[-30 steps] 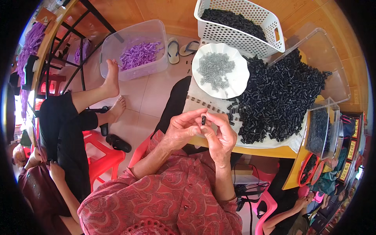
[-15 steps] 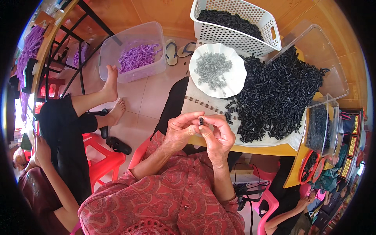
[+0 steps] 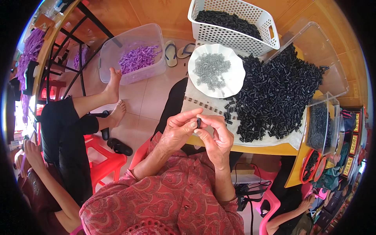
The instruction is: The person assembles small metal inserts into black plastic tubes by hand at a workstation.
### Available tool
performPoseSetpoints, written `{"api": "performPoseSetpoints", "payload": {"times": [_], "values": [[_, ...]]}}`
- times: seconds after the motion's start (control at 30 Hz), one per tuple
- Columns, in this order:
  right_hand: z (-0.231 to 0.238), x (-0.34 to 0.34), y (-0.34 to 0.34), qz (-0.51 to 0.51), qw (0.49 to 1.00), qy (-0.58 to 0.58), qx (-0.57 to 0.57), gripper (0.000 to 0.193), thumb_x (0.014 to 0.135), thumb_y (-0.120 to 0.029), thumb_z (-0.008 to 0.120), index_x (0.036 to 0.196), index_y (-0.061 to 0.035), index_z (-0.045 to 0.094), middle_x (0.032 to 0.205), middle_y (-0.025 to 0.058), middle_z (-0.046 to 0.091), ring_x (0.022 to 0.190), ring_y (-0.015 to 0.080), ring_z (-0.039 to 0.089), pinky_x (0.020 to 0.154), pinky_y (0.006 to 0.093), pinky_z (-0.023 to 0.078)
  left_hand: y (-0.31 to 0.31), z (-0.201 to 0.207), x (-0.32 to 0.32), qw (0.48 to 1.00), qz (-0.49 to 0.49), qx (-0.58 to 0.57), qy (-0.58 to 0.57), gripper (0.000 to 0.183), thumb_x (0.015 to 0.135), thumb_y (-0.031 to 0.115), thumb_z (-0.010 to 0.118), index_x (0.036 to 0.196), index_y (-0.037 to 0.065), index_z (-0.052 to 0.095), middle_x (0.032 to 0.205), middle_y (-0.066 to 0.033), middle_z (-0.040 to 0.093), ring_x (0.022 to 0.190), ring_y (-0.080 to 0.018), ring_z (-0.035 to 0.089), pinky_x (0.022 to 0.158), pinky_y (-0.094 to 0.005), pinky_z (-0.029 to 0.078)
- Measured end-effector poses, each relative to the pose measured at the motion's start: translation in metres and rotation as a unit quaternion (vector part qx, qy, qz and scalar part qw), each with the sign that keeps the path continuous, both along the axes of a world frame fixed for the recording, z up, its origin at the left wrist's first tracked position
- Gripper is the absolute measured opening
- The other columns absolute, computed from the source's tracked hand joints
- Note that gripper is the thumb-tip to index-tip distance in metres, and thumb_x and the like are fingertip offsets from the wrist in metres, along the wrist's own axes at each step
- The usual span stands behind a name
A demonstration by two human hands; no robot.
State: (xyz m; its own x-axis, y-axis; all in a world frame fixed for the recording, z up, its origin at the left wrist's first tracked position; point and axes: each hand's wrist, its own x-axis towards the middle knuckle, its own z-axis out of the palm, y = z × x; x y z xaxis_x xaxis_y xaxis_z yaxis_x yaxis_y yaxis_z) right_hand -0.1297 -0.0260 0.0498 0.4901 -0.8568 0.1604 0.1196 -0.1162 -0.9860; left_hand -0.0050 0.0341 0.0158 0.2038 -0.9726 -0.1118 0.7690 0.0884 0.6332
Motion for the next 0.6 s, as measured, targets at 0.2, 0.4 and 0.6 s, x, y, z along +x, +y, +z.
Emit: {"api": "performPoseSetpoints", "payload": {"times": [0.2, 0.4, 0.6], "values": [[0.005, 0.004, 0.0, 0.02, 0.998, 0.043, -0.033, 0.036, 0.076, 0.007, 0.072, 0.11, 0.0021, 0.06, 0.109, 0.0096, 0.062, 0.09, 0.0141, 0.058, 0.082, 0.0261, 0.047, 0.0, 0.003, 0.001, 0.998, 0.015, 0.066, 0.013, 0.036, 0.091, 0.002, 0.06, 0.126, 0.001, 0.057, 0.099, -0.0062, 0.066, 0.091, -0.0121, 0.062, 0.083, -0.0257, 0.051], [0.002, 0.003, 0.001, -0.056, 0.987, 0.112, -0.103, 0.027, 0.073, 0.003, 0.074, 0.099, -0.0002, 0.066, 0.11, 0.0117, 0.063, 0.093, 0.0209, 0.06, 0.082, 0.0297, 0.049, -0.001, -0.005, -0.001, 0.988, 0.039, -0.008, 0.148, 0.034, 0.09, 0.003, 0.06, 0.124, 0.001, 0.058, 0.099, -0.0061, 0.066, 0.09, -0.0122, 0.062, 0.081, -0.0273, 0.052], [0.011, 0.007, 0.002, -0.094, 0.936, 0.178, -0.29, 0.023, 0.071, 0.002, 0.075, 0.092, -0.0034, 0.067, 0.109, 0.0107, 0.063, 0.093, 0.0268, 0.058, 0.078, 0.0334, 0.049, -0.001, -0.01, -0.001, 0.986, 0.021, -0.005, 0.167, 0.03, 0.092, 0.003, 0.058, 0.121, 0.0, 0.059, 0.104, -0.0088, 0.065, 0.095, -0.0165, 0.062, 0.081, -0.032, 0.053]]}}
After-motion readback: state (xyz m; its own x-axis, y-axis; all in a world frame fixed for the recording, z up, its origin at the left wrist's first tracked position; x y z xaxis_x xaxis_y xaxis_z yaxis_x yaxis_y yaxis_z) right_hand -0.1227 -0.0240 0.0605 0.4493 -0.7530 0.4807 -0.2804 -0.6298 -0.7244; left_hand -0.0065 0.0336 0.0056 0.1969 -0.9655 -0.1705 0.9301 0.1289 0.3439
